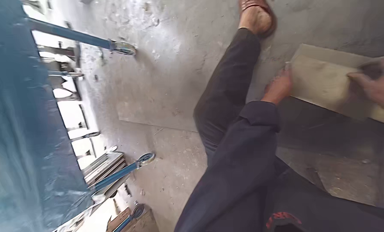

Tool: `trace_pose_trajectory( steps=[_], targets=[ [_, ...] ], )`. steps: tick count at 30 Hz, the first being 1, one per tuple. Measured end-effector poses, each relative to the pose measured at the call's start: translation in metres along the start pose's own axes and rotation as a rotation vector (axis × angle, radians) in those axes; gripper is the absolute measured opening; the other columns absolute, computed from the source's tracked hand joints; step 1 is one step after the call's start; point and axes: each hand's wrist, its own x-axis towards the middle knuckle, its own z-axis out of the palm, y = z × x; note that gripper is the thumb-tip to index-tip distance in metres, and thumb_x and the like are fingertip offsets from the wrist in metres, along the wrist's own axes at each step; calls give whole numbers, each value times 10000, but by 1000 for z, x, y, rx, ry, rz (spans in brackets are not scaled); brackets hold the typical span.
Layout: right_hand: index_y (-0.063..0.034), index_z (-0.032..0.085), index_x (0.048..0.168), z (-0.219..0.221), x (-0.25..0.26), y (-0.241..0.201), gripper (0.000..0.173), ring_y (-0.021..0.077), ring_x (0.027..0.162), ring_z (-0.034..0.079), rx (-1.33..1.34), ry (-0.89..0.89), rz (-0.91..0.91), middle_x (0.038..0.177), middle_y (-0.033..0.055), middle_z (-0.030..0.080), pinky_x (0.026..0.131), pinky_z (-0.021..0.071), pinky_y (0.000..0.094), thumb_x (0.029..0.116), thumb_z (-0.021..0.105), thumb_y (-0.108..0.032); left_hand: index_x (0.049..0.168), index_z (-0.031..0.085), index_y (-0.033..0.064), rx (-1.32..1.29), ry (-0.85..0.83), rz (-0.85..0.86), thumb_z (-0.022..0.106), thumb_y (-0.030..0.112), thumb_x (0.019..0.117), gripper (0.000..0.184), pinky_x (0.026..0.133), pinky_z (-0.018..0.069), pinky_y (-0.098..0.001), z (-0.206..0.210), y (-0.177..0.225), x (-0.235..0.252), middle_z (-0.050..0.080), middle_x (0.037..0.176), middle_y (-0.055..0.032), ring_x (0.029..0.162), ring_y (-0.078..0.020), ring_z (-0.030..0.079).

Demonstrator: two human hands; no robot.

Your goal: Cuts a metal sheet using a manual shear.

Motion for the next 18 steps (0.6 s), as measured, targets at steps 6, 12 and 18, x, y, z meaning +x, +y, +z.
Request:
trace_pose_trajectory(
  steps=[6,12,18],
  targets=[
    [-55,589,1418,-30,-20,7,612,476,1357,496,-29,-72,92,1449,277,520,1126,403,625,958,713,-440,1628,176,19,48,-55,-8,902,160,752,1147,1018,497,-662,10,-6,5,474,1513,-279,1282,-472,576],
    [-124,235,1650,-37,-59,24,1293,387,1555,263,-270,-321,7,1691,210,233,1210,242,651,668,851,-697,1618,219,22,153,-32,-75,878,136,750,1095,978,515,-657,6,-1,0,530,1468,-253,1239,-454,610],
    [-106,294,1634,-20,-64,19,1169,414,1579,169,-309,-314,3,1704,237,168,1225,234,625,725,841,-596,1578,319,9,157,-53,-87,798,164,855,881,985,505,-661,2,2,0,627,1320,-278,1209,-467,625]
  ],
)
